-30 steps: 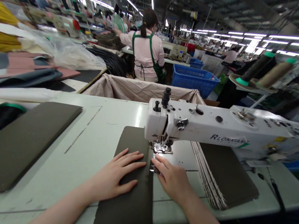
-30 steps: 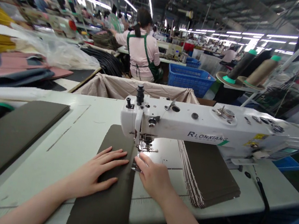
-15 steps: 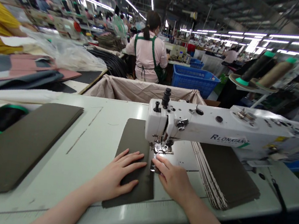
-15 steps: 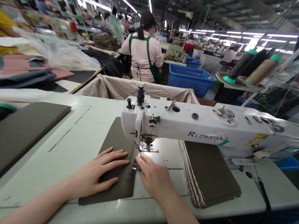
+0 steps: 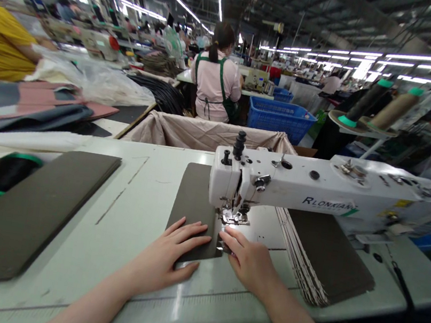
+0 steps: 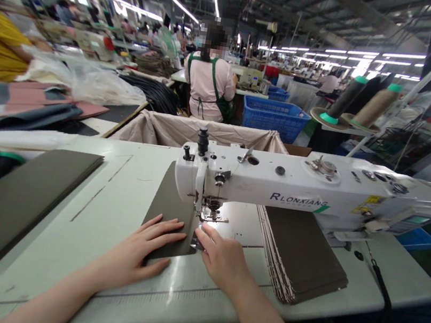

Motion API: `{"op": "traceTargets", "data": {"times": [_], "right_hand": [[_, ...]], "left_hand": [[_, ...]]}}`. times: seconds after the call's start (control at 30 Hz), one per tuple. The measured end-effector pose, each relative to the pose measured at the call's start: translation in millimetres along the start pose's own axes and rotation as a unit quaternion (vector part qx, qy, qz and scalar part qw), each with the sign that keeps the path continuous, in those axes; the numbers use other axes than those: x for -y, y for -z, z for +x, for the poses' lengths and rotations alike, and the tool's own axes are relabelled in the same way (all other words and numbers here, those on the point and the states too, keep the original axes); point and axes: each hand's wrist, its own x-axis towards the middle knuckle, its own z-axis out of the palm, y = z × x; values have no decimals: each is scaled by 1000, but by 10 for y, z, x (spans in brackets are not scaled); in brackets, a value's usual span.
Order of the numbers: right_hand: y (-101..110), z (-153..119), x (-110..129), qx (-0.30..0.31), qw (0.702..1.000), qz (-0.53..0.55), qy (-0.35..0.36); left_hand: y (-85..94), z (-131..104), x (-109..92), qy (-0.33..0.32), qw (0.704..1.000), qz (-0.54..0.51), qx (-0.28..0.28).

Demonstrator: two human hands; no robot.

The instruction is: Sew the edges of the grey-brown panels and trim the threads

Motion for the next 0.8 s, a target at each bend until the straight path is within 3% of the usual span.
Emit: {"op": "traceTargets", "data": {"times": [0.8], "right_hand": [[-50, -3, -31, -16, 1000, 2, 10]], "left_hand": [[-9, 27, -4, 20, 1000, -10, -21]]}}
